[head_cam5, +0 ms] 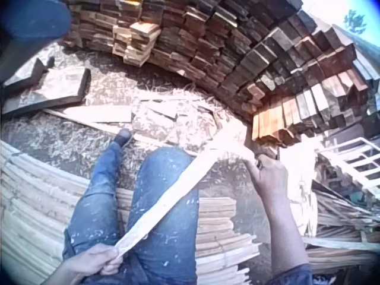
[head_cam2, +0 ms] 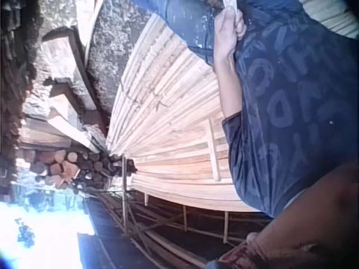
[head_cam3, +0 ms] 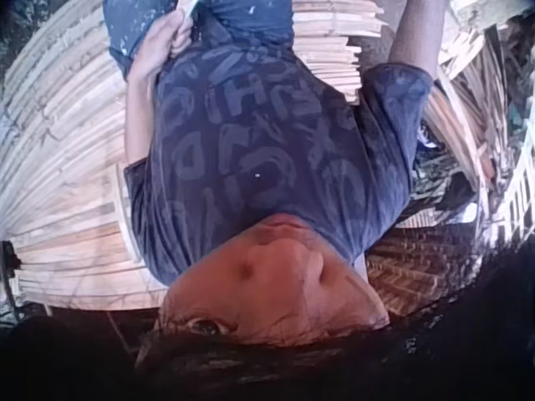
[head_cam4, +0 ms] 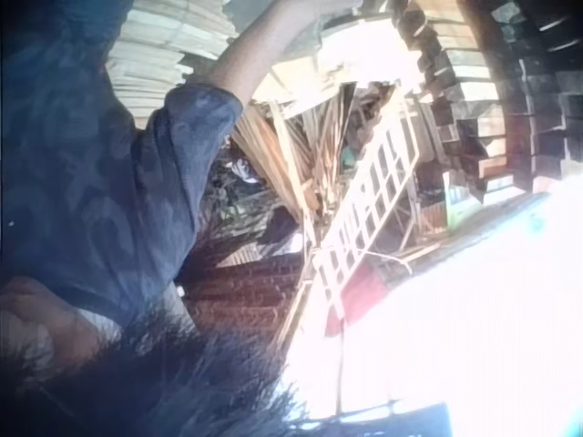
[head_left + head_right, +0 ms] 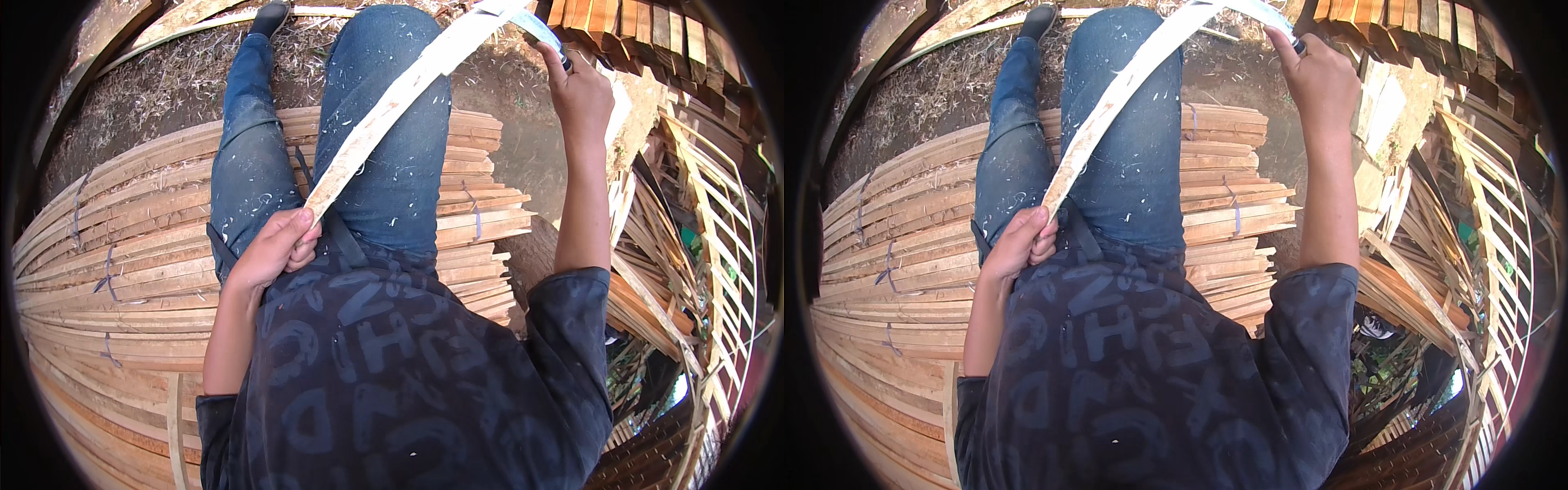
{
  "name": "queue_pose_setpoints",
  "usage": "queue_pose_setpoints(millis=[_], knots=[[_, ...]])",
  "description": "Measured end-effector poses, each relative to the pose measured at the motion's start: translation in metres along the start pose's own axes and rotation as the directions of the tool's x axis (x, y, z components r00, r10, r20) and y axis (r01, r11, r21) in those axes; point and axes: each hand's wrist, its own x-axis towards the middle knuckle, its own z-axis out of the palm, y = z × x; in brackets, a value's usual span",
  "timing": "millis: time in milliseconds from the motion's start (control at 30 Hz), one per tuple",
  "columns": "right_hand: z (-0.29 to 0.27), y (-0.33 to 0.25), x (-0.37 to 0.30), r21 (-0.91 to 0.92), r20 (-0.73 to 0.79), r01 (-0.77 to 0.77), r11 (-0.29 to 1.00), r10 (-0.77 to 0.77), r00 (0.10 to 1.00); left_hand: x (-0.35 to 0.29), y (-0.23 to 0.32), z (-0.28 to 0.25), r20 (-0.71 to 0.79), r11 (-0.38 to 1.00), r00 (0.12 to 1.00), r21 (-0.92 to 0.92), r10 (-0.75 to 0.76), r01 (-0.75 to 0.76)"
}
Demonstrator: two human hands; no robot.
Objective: The person sits on the ground and uses a curved knife to shave thin strips from a long piece of wood held across their lap. They repeatedly draw the knife along the wood to remove shavings, occasionally adjusting their grip and the wood's position.
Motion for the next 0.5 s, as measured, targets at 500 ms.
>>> queue_pose_setpoints(millis=[500], knots=[[-0.011, 0.029, -0.014, 0.281, 0.144, -0.385, 0.879, 0.358, 0.923, 0.003, -0.004, -0.016, 0.052, 0.996, 0.998, -0.078, -0.039, 0.043]])
